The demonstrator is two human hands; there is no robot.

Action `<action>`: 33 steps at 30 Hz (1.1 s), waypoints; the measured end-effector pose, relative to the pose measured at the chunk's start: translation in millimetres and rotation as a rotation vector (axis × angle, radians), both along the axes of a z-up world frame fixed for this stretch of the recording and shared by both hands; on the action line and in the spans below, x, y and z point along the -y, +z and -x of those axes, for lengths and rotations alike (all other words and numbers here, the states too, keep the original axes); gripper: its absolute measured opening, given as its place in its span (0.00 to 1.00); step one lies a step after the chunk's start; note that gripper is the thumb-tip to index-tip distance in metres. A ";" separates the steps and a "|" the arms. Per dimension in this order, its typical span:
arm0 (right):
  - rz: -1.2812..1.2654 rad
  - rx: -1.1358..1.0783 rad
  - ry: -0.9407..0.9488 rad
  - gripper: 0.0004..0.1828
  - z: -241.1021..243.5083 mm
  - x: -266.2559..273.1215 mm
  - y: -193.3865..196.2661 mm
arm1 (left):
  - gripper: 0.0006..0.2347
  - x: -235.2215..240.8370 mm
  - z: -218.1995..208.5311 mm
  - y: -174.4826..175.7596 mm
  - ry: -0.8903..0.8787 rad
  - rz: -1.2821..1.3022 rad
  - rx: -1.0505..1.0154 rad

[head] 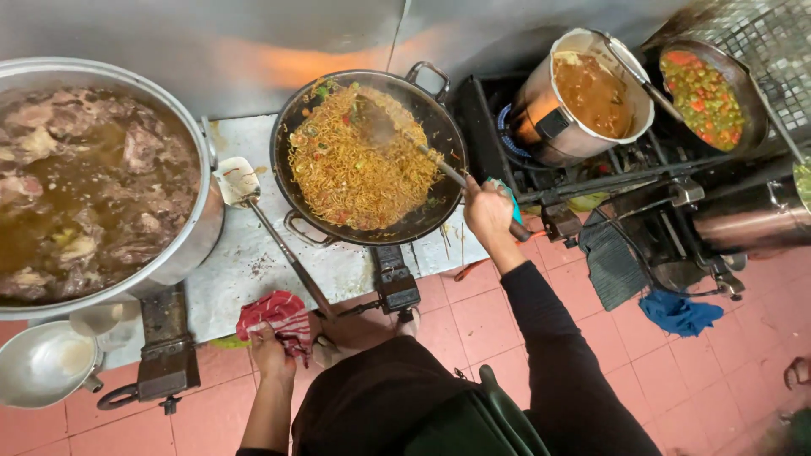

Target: Stir-frying noodles in a large wok and checking other cooking pots on a stove.

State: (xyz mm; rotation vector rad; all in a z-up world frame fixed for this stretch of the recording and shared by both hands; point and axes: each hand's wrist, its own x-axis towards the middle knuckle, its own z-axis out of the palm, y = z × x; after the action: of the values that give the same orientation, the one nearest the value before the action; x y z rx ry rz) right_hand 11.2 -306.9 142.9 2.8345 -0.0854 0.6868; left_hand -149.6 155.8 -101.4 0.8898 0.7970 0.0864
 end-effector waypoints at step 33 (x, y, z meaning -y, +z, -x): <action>-0.723 -0.735 0.657 0.30 166.5 171.7 -44.8 | 0.12 435.5 38.2 63.5 -0.730 0.286 -0.047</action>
State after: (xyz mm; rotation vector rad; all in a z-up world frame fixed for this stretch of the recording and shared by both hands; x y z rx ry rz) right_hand -155.3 -478.6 98.2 3.6046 0.9146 -0.4594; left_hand -187.7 -279.7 -37.9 0.8628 0.4714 -0.6758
